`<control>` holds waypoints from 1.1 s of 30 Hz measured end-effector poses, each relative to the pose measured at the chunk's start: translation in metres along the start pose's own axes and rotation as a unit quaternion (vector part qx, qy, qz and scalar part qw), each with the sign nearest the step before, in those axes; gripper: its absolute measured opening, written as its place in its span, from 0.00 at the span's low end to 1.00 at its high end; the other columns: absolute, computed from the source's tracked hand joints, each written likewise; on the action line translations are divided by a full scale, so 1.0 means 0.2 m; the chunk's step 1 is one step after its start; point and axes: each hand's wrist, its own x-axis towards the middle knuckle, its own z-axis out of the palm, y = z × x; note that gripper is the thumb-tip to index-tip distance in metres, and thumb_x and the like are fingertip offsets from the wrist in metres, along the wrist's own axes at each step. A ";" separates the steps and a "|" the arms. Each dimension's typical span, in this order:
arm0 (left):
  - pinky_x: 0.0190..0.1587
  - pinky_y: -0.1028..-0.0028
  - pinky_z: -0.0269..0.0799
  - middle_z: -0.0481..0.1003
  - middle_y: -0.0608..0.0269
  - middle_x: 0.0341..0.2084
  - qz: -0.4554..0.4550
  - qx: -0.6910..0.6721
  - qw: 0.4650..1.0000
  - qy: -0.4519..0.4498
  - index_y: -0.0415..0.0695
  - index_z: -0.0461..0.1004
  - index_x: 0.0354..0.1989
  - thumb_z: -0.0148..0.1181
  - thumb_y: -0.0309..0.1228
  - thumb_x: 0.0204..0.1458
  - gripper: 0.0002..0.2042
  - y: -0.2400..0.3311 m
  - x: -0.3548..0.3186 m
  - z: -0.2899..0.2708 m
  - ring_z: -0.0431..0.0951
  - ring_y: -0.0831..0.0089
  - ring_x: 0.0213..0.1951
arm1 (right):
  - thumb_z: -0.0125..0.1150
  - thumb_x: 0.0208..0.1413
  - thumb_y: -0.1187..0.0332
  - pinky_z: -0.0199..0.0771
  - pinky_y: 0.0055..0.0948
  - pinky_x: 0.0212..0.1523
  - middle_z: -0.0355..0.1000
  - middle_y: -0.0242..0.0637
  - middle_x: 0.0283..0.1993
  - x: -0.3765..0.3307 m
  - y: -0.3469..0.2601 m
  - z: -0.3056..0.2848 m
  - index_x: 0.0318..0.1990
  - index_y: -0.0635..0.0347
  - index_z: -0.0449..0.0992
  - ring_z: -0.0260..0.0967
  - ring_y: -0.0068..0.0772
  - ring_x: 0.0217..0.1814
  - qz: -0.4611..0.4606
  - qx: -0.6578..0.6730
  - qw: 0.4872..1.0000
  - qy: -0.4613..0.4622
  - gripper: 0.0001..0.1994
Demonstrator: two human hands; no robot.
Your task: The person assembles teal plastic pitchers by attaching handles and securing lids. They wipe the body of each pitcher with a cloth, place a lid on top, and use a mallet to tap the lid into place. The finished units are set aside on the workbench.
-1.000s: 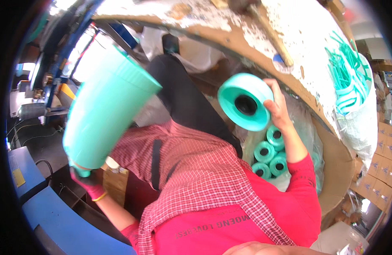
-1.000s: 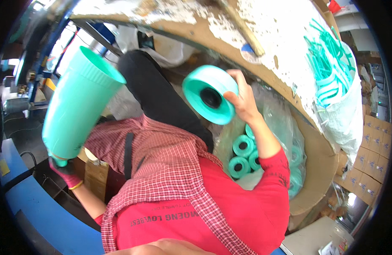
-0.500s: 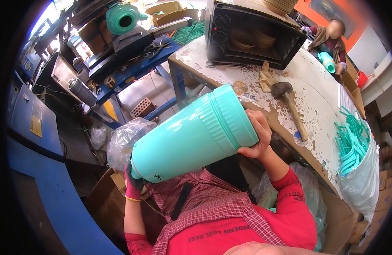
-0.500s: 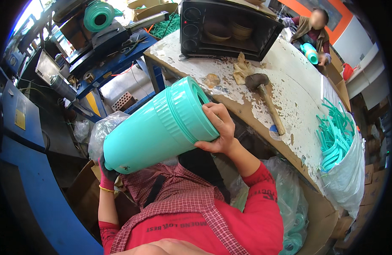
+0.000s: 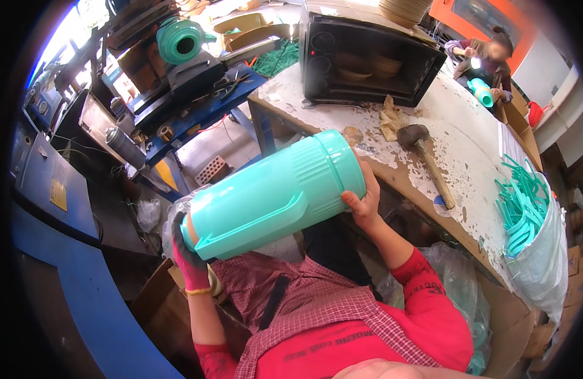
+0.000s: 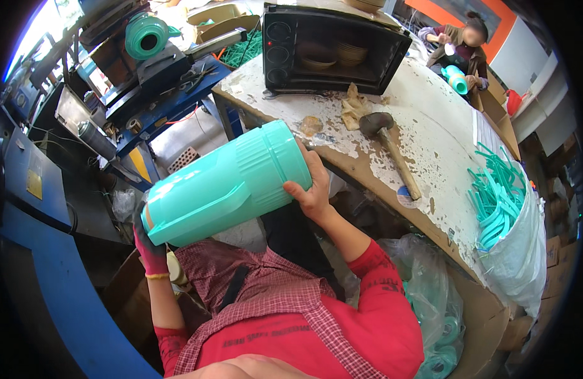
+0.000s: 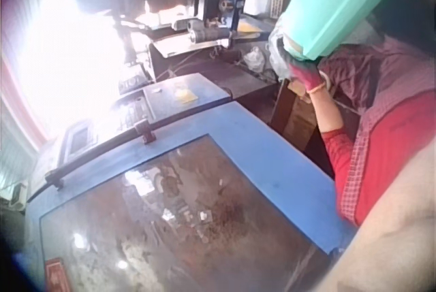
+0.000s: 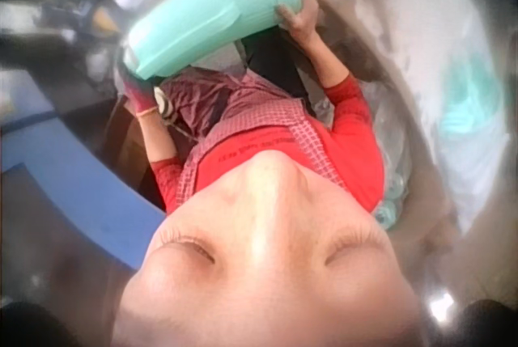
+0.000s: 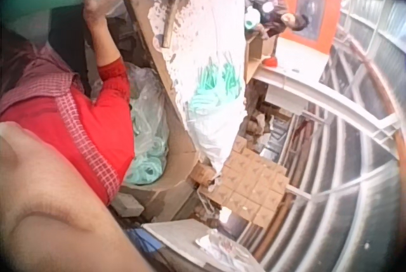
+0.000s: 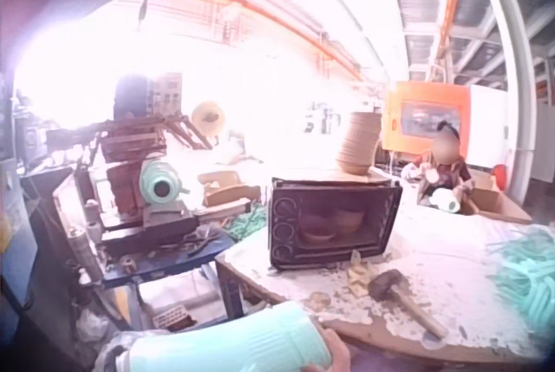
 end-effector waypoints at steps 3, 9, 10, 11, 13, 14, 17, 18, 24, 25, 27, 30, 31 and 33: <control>0.60 0.63 0.67 0.72 0.51 0.55 -0.011 -0.397 0.908 0.134 0.35 0.69 0.57 0.42 0.29 0.64 0.17 0.08 -0.02 -0.04 0.72 0.60 0.56 | 0.61 0.59 0.50 0.67 0.31 0.55 0.73 0.40 0.51 0.05 0.02 -0.03 0.63 0.68 0.66 0.70 0.33 0.51 0.256 0.109 0.960 -0.013 0.34; 0.61 0.62 0.67 0.72 0.57 0.58 -0.065 -0.606 0.792 -0.005 0.41 0.67 0.60 0.48 0.43 0.62 0.23 0.16 0.05 -0.06 0.72 0.62 0.58 | 0.60 0.58 0.44 0.69 0.31 0.52 0.74 0.43 0.49 0.07 0.01 -0.02 0.61 0.71 0.68 0.70 0.32 0.49 0.150 0.067 0.986 0.039 0.37; 0.62 0.61 0.67 0.72 0.58 0.58 -0.091 -0.594 0.799 -0.022 0.42 0.67 0.60 0.49 0.46 0.62 0.25 0.16 0.09 -0.02 0.72 0.62 0.58 | 0.61 0.57 0.43 0.68 0.31 0.53 0.73 0.43 0.50 0.06 0.00 0.00 0.62 0.71 0.67 0.70 0.33 0.50 0.081 0.038 0.995 0.053 0.38; 0.63 0.59 0.65 0.70 0.56 0.59 -0.113 -0.568 0.814 0.039 0.42 0.66 0.61 0.51 0.47 0.60 0.26 0.17 0.13 0.01 0.70 0.61 0.59 | 0.61 0.56 0.42 0.68 0.31 0.54 0.73 0.44 0.51 0.04 0.00 0.02 0.63 0.71 0.66 0.69 0.33 0.51 0.008 0.012 0.998 0.063 0.40; 0.65 0.55 0.61 0.66 0.53 0.62 -0.168 -0.497 0.844 0.116 0.41 0.64 0.62 0.53 0.50 0.58 0.29 0.20 0.18 0.09 0.67 0.58 0.61 | 0.59 0.58 0.44 0.68 0.30 0.54 0.72 0.43 0.54 0.01 0.01 0.08 0.64 0.71 0.64 0.70 0.35 0.53 -0.121 -0.021 0.991 0.062 0.39; 0.66 0.55 0.59 0.65 0.54 0.63 -0.101 -0.582 0.799 0.118 0.42 0.63 0.63 0.53 0.51 0.57 0.32 0.22 0.18 0.11 0.66 0.57 0.63 | 0.57 0.59 0.44 0.68 0.30 0.54 0.72 0.43 0.54 0.00 0.02 0.10 0.63 0.70 0.65 0.70 0.35 0.53 0.008 0.052 0.997 0.063 0.37; 0.69 0.55 0.53 0.63 0.55 0.65 0.061 -0.661 0.730 0.161 0.42 0.57 0.67 0.53 0.54 0.54 0.37 0.28 0.18 0.12 0.61 0.56 0.65 | 0.50 0.67 0.48 0.70 0.31 0.53 0.72 0.39 0.54 0.01 0.07 0.13 0.57 0.66 0.71 0.70 0.31 0.53 0.445 0.308 0.840 -0.046 0.27; 0.69 0.56 0.52 0.63 0.55 0.65 0.085 -0.647 0.739 0.166 0.42 0.56 0.68 0.53 0.54 0.54 0.38 0.29 0.17 0.12 0.61 0.56 0.66 | 0.47 0.68 0.49 0.70 0.31 0.54 0.73 0.37 0.53 0.02 0.10 0.13 0.55 0.60 0.73 0.70 0.27 0.52 0.499 0.289 0.811 -0.093 0.23; 0.65 0.61 0.59 0.69 0.51 0.58 0.099 -0.406 0.894 0.161 0.39 0.54 0.70 0.57 0.45 0.56 0.36 0.27 0.23 -0.06 0.70 0.60 0.59 | 0.49 0.66 0.48 0.60 0.32 0.65 0.64 0.43 0.66 -0.11 0.20 0.12 0.69 0.62 0.59 0.62 0.35 0.66 0.269 0.200 0.942 -0.031 0.32; 0.64 0.62 0.62 0.71 0.50 0.56 0.162 -0.411 0.891 0.101 0.38 0.55 0.69 0.59 0.42 0.56 0.36 0.27 0.25 -0.07 0.72 0.61 0.56 | 0.49 0.66 0.49 0.59 0.32 0.66 0.63 0.43 0.66 -0.14 0.21 0.13 0.69 0.62 0.59 0.62 0.35 0.66 0.322 0.220 0.920 -0.035 0.32; 0.63 0.60 0.62 0.70 0.49 0.56 0.287 -0.341 0.895 0.005 0.38 0.56 0.68 0.61 0.42 0.53 0.36 0.31 0.29 -0.07 0.71 0.59 0.56 | 0.48 0.67 0.50 0.65 0.30 0.60 0.71 0.38 0.58 -0.19 0.21 0.16 0.62 0.60 0.68 0.68 0.31 0.58 0.477 0.290 0.829 -0.033 0.26; 0.61 0.59 0.64 0.71 0.49 0.54 0.336 -0.170 0.926 0.008 0.38 0.59 0.65 0.62 0.41 0.52 0.34 0.42 0.35 -0.01 0.72 0.58 0.55 | 0.47 0.69 0.53 0.72 0.28 0.51 0.74 0.29 0.46 -0.26 0.18 0.14 0.49 0.54 0.75 0.70 0.22 0.48 0.550 0.335 0.765 -0.016 0.16; 0.60 0.59 0.64 0.72 0.49 0.54 0.340 -0.127 0.932 0.011 0.38 0.60 0.64 0.62 0.41 0.51 0.34 0.47 0.36 0.04 0.72 0.58 0.54 | 0.48 0.69 0.53 0.71 0.29 0.53 0.74 0.29 0.49 -0.27 0.18 0.09 0.51 0.54 0.75 0.70 0.22 0.50 0.573 0.317 0.755 -0.030 0.17; 0.59 0.59 0.65 0.72 0.49 0.53 0.358 -0.070 0.931 0.009 0.38 0.62 0.62 0.63 0.40 0.50 0.32 0.54 0.38 0.16 0.73 0.57 0.53 | 0.55 0.65 0.51 0.70 0.31 0.56 0.74 0.34 0.52 -0.31 0.15 -0.10 0.62 0.57 0.69 0.72 0.25 0.50 0.557 0.237 0.788 -0.111 0.25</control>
